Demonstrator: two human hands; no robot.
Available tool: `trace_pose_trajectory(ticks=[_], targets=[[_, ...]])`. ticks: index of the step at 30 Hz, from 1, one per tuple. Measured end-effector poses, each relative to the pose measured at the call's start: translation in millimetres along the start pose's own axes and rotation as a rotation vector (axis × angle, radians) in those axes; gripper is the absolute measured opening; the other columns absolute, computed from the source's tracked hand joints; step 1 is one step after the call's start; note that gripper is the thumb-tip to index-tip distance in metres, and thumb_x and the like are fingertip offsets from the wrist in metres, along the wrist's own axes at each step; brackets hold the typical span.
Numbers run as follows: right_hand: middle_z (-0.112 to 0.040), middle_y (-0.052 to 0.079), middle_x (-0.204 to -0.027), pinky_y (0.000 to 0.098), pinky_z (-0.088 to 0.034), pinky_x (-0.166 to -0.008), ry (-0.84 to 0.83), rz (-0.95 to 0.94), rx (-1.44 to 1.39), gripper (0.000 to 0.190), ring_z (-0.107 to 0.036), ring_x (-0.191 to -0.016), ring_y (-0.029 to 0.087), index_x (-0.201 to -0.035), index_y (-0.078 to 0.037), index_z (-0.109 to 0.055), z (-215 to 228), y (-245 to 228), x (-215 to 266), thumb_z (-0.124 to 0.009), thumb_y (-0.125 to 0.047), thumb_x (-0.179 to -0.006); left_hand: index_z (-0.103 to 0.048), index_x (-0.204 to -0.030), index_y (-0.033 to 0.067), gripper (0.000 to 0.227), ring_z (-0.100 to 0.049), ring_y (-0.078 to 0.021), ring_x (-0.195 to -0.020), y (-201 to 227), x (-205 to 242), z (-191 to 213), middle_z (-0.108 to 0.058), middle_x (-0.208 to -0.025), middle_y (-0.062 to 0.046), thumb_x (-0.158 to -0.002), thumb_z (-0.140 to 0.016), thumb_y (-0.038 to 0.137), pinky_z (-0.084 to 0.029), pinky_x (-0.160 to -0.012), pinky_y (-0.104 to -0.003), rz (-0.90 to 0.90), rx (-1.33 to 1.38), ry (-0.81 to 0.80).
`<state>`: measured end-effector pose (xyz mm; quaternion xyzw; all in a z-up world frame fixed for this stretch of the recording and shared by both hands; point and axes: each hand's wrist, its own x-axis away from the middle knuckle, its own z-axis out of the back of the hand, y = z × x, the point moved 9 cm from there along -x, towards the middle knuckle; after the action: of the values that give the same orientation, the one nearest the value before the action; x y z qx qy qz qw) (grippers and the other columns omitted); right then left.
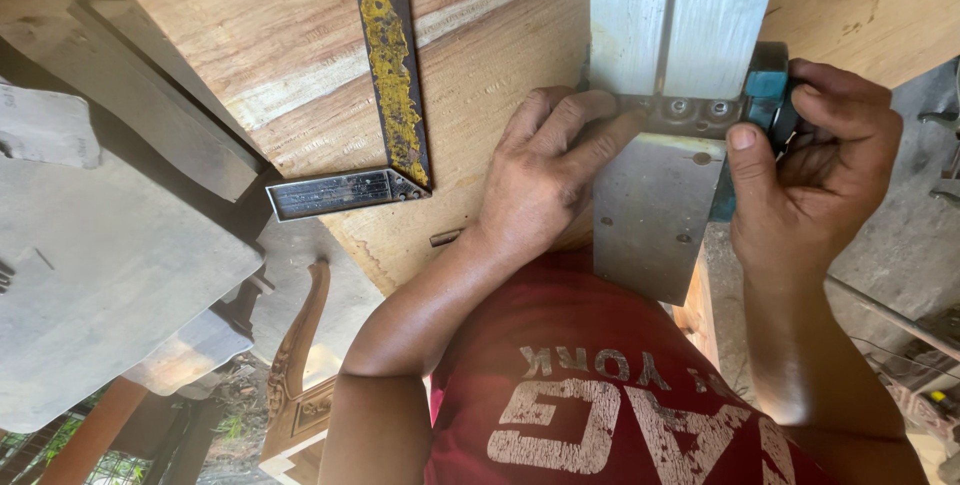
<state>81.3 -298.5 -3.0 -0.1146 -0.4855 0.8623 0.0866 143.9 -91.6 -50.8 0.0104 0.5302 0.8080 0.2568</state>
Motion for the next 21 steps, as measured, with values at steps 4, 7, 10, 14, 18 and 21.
trace_pose_trajectory(ticks=[4, 7, 10, 14, 18, 21], targets=[[-0.051, 0.015, -0.138, 0.0221, -0.062, -0.092, -0.022, 0.007, 0.003, 0.034, -0.063, -0.105, 0.012, -0.126, -0.004, -0.042, -3.3, 0.4, -4.2, -0.071, 0.003, -0.108, -0.07, -0.134, 0.019, 0.051, -0.059, -0.0257, -0.117, -1.8, 1.3, -1.0, -0.063, -0.128, -0.002, -0.086, -0.076, 0.001, -0.058, -0.096, -0.034, 0.018, 0.055, 0.012], [-0.05, 0.014, -0.138, 0.0214, -0.059, -0.092, -0.043, 0.015, 0.035, 0.036, -0.063, -0.108, 0.012, -0.129, -0.004, -0.041, -1.4, -0.6, -2.2, -0.071, 0.004, -0.111, -0.071, -0.133, 0.0165, 0.051, -0.058, -0.0273, -0.115, -2.0, 3.7, -3.8, -0.062, -0.127, -0.004, -0.085, -0.077, 0.004, -0.057, -0.097, -0.036, 0.018, 0.069, -0.001], [-0.05, 0.014, -0.138, 0.0218, -0.06, -0.092, -0.046, 0.062, 0.057, 0.037, -0.063, -0.108, 0.012, -0.131, -0.005, -0.042, -0.8, 0.5, -1.2, -0.072, 0.004, -0.111, -0.07, -0.134, 0.0152, 0.049, -0.058, -0.0259, -0.117, -1.2, 5.9, -2.6, -0.061, -0.129, -0.004, -0.087, -0.076, 0.004, -0.056, -0.098, -0.034, 0.007, 0.07, 0.028], [-0.049, 0.013, -0.139, 0.0219, -0.059, -0.091, -0.028, 0.073, 0.032, 0.039, -0.062, -0.105, 0.011, -0.13, -0.005, -0.043, 6.5, 9.5, 3.1, -0.074, 0.002, -0.108, -0.07, -0.135, 0.0134, 0.046, -0.056, -0.0243, -0.117, 0.6, 12.3, -7.6, -0.06, -0.131, -0.004, -0.09, -0.075, 0.004, -0.054, -0.101, -0.034, -0.012, 0.047, 0.062], [-0.049, 0.014, -0.142, 0.0257, -0.06, -0.099, -0.039, 0.049, 0.014, 0.039, -0.064, -0.112, 0.015, -0.13, -0.004, -0.043, 12.3, 18.8, 3.4, -0.075, 0.001, -0.108, -0.07, -0.135, 0.0136, 0.042, -0.054, -0.0232, -0.118, -2.1, 16.7, -14.6, -0.059, -0.131, -0.003, -0.094, -0.076, 0.006, -0.052, -0.103, -0.034, -0.016, 0.028, 0.102], [-0.048, 0.014, -0.143, 0.0266, -0.059, -0.101, -0.035, 0.023, 0.012, 0.039, -0.063, -0.115, 0.016, -0.132, -0.003, -0.043, 14.6, 23.3, 7.2, -0.075, 0.004, -0.111, -0.069, -0.136, 0.0122, 0.044, -0.054, -0.0255, -0.125, -3.2, 21.5, -19.9, -0.059, -0.132, -0.004, -0.093, -0.075, 0.004, -0.053, -0.104, -0.035, -0.033, 0.006, 0.114]])
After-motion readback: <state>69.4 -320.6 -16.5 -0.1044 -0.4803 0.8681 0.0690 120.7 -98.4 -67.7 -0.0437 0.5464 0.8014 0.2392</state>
